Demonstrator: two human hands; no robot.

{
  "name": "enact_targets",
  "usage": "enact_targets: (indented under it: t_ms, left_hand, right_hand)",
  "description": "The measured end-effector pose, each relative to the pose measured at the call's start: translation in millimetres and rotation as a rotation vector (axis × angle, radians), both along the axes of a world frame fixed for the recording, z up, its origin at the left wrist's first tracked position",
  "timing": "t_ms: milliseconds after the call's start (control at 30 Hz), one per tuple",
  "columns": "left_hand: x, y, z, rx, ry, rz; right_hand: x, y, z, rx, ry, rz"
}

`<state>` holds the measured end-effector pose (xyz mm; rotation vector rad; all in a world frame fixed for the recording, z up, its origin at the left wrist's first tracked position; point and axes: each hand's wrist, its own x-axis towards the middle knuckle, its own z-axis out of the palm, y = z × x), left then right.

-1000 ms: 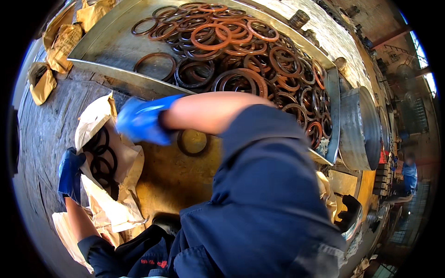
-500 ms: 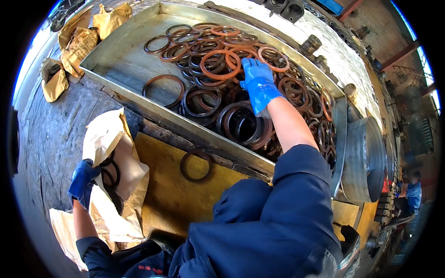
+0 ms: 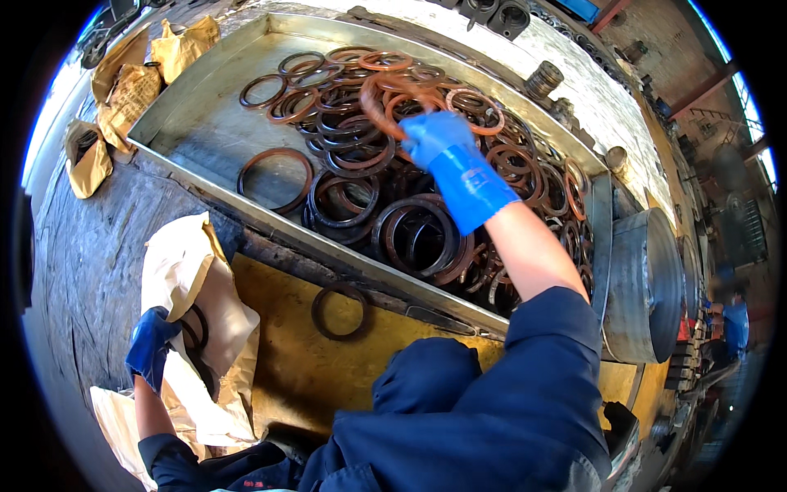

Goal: The person picks up metal rings from a tray and places them into a large paper bag one at a time or in small groups.

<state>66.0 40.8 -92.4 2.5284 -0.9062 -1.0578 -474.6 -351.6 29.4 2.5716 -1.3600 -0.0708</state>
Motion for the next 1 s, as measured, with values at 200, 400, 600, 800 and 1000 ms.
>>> enact_targets:
  t_ms: [200, 400, 600, 800, 1000]
  left_hand:
    - [0, -1, -5, -0.029, -0.007, -0.004]
    - [-1, 2, -4, -0.038, -0.049, 0.007]
    - [-22, -3, 14, -0.051, -0.125, -0.085]
    - [-12, -2, 0, -0.128, 0.022, -0.086]
    - [-14, -7, 6, -0.033, -0.055, -0.113]
  right_hand:
    - [-89, -80, 29, 0.016, -0.107, -0.330]
    - [-104, -98, -32, 0.104, 0.013, -0.518]
    - [-97, -81, -31, 0.218, -0.012, -0.502]
    - [-97, -61, -52, 0.139, -0.195, -0.574]
    - [-65, -68, -33, 0.062, -0.577, -0.355]
